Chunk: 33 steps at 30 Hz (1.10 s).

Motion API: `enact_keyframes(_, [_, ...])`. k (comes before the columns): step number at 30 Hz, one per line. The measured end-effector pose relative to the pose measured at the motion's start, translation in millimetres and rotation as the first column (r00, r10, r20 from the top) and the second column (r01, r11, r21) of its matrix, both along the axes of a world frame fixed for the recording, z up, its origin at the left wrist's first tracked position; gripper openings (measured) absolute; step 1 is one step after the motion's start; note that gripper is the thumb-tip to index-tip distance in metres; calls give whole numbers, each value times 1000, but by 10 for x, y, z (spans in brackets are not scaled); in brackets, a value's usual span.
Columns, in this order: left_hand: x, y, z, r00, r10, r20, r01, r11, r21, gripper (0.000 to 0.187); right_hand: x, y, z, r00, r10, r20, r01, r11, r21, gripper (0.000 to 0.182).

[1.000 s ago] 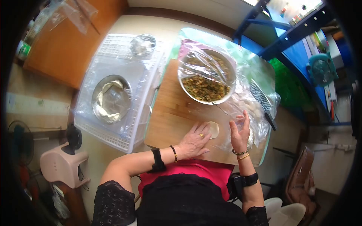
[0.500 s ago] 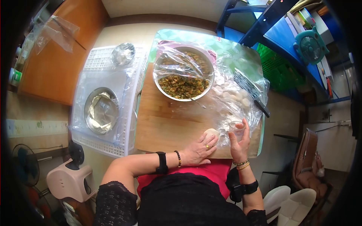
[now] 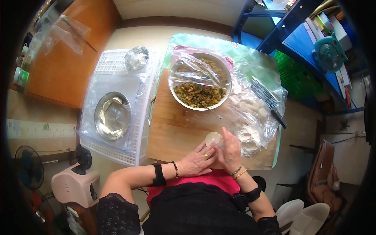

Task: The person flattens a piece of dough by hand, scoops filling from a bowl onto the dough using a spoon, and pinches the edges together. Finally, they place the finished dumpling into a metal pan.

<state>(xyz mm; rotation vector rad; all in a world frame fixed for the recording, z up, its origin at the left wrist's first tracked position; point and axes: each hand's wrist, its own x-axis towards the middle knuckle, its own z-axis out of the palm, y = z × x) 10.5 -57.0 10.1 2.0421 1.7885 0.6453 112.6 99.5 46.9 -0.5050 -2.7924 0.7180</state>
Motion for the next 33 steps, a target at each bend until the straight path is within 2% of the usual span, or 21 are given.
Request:
enact_keyframes(1, [18, -1, 7, 1000, -2, 2, 2, 999, -53, 62, -36, -48, -59, 996, 39, 78, -47, 993, 108, 73])
enact_keyframes(2, [21, -12, 14, 1000, 6, 9, -5, 998, -59, 62, -76, -74, -190, 995, -7, 98, -12, 982, 190, 76])
enact_keyframes(3, [16, -11, 39, 1000, 18, 0, -18, 999, -48, 61, -117, -54, -237, 994, 0, 105, -19, 982, 186, 76])
enact_keyframes(5, [33, -16, 12, 999, 36, -9, -36, 999, -33, 61, -229, 101, -295, 995, -101, 25, 92, 966, 243, 81])
enact_keyframes(7, [36, -16, -59, 998, 62, 22, -64, 993, 95, 61, -273, 319, -407, 990, -138, -22, 139, 969, 206, 82])
enact_keyframes(9, [39, -12, -42, 994, 103, 43, -106, 990, 94, 62, -321, 441, -404, 971, -235, -36, 236, 971, 43, 81])
enact_keyframes(13, [35, -23, 39, 979, 191, 70, -198, 974, 109, 63, -192, 305, -270, 984, -104, -147, 104, 995, -8, 74])
enact_keyframes(15, [51, -34, -12, 986, 161, 53, -163, 985, 47, 63, -160, 73, -218, 987, -61, -147, 59, 998, -16, 73])
enact_keyframes(17, [41, -42, -13, 991, 129, 29, -128, 992, -20, 64, -169, -98, -227, 997, 73, 25, -76, 982, 174, 74])
enact_keyframes(18, [24, -52, 31, 991, 130, 5, -130, 991, -19, 63, -198, -88, -285, 998, 15, 67, -32, 964, 265, 76])
enact_keyframes(19, [7, -52, 54, 990, 139, -23, -139, 990, -13, 62, -264, -20, -321, 998, 18, 65, -34, 964, 263, 76])
enact_keyframes(21, [23, -82, 24, 990, 143, -18, -143, 990, 13, 61, -374, 167, -359, 990, -128, 59, 119, 982, 148, 81])
enact_keyframes(23, [-13, -60, 33, 988, 151, -17, -149, 987, 59, 59, -440, 322, -382, 986, -160, -39, 165, 967, 196, 83])
enact_keyframes(25, [-45, -32, 94, 983, 183, 4, -183, 983, -34, 57, -440, 423, -395, 959, -283, -27, 277, 952, -130, 81])
enact_keyframes(26, [-65, -27, 124, 984, 180, 3, -180, 983, -31, 57, -402, 450, -426, 940, -301, -159, 282, 951, -130, 77])
enact_keyframes(27, [-104, -33, 190, 972, 233, 23, -231, 971, -59, 58, -336, 447, -371, 937, -312, -158, 293, 947, -128, 77])
enact_keyframes(28, [-117, -21, 225, 959, 282, 39, -277, 957, -88, 58, -265, 439, -263, 917, -367, -156, 311, 902, -299, 77])
enact_keyframes(29, [-91, 1, 211, 963, 266, 39, -262, 961, -87, 58, -192, 426, -173, 895, -422, -147, 315, 829, -461, 76])
enact_keyframes(31, [-46, 48, 145, 987, 160, -19, -159, 986, 50, 59, -15, 434, -50, 875, -442, -197, 303, 818, -490, 74])
enact_keyframes(32, [-7, 119, 115, 988, 152, -27, -151, 987, 53, 59, 59, 446, 32, 843, -494, -215, 303, 765, -568, 72])
enact_keyframes(33, [70, 235, 87, 1000, 13, 8, -14, 999, 51, 58, 145, 469, 72, 808, -544, -225, 297, 707, -642, 71])
